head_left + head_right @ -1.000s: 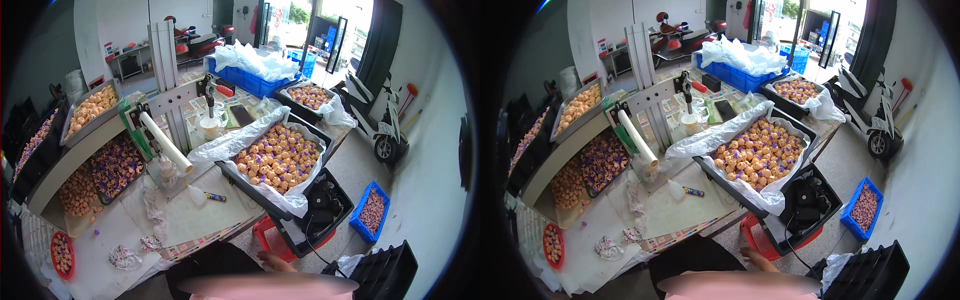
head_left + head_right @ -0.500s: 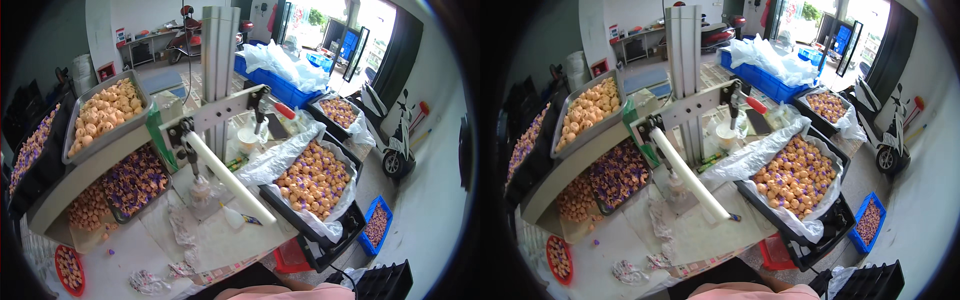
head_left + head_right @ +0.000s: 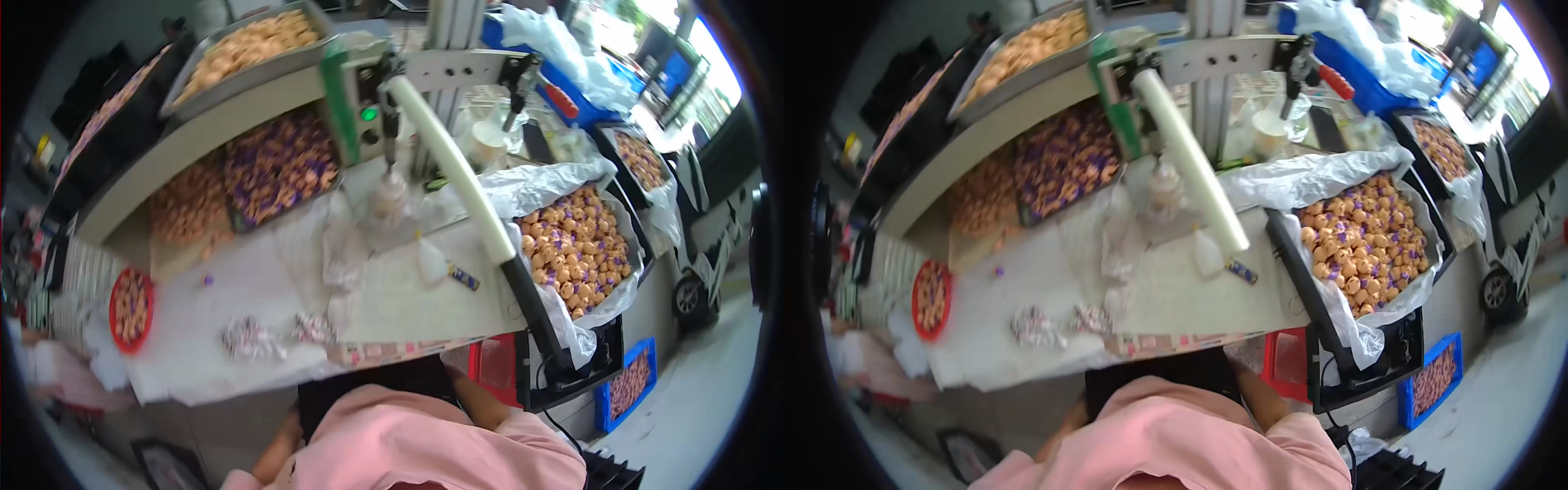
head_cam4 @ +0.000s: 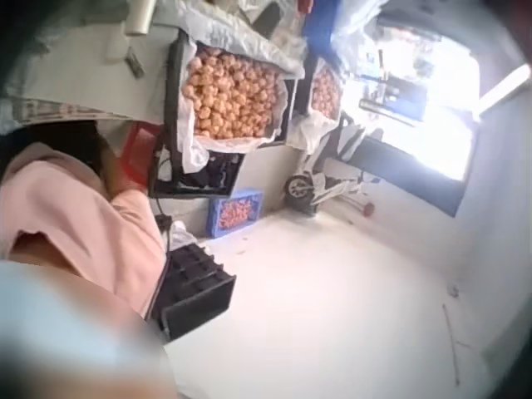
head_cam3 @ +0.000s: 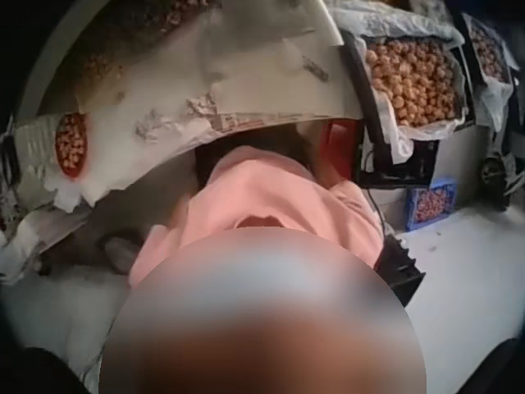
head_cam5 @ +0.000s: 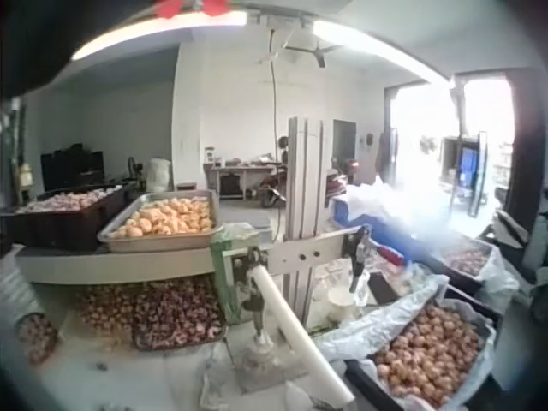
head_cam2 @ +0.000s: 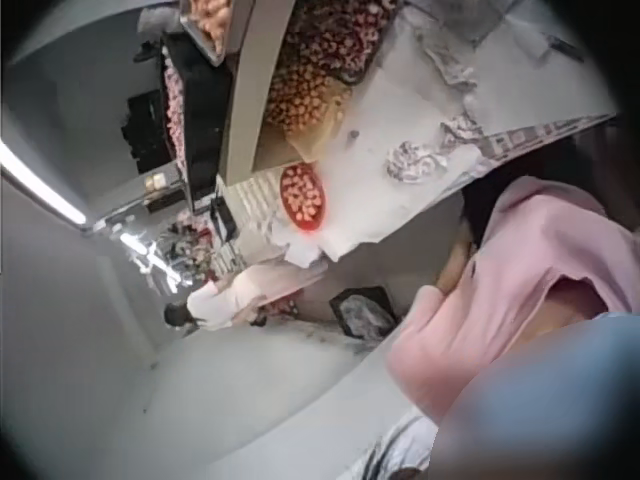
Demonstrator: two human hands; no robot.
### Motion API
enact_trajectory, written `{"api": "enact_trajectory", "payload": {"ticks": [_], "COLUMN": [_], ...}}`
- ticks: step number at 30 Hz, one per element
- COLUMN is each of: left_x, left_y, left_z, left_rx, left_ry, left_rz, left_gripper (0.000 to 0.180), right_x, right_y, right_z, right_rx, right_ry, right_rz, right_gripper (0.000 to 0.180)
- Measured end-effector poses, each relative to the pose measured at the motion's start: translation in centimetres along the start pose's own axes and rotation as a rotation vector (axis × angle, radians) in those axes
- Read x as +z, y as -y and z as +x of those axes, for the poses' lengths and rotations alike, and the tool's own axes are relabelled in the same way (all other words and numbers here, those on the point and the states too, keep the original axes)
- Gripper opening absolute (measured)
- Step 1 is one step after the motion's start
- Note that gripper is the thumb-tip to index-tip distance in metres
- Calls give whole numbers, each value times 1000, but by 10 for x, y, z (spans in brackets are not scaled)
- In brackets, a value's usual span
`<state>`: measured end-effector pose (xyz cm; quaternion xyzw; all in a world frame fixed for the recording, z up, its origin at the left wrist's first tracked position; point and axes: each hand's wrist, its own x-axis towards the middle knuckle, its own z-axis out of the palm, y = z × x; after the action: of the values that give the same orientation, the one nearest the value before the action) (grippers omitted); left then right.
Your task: Assembling small pottery figurines by applying adhesive and attaching hair/hat pieces to clay heads.
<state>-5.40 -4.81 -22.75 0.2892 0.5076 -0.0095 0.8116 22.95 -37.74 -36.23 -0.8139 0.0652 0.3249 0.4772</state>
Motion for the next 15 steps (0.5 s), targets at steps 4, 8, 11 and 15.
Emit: {"api": "enact_trajectory", "payload": {"ticks": [4,8,11,15], "left_x": [-29,-54,-58,-7], "left_y": [42,59,54,17], "left_z": [-39,-40,-47,-94], "left_rx": [75,19,247,948], "left_ry": [-50,-174,-381,-493], "left_rz": [-136,-62,231,813], "left_gripper": [41,43,33,18], "right_x": [-6,-32,-67,-93], "right_y": [6,58,121,211], "right_z": [-11,-62,-124,-193], "right_rx": [-159,-318,-617,-763], "right_ry": [26,100,181,104], "right_rz": [-57,-224,-348,-49], "right_gripper": [36,35,33,20]}}
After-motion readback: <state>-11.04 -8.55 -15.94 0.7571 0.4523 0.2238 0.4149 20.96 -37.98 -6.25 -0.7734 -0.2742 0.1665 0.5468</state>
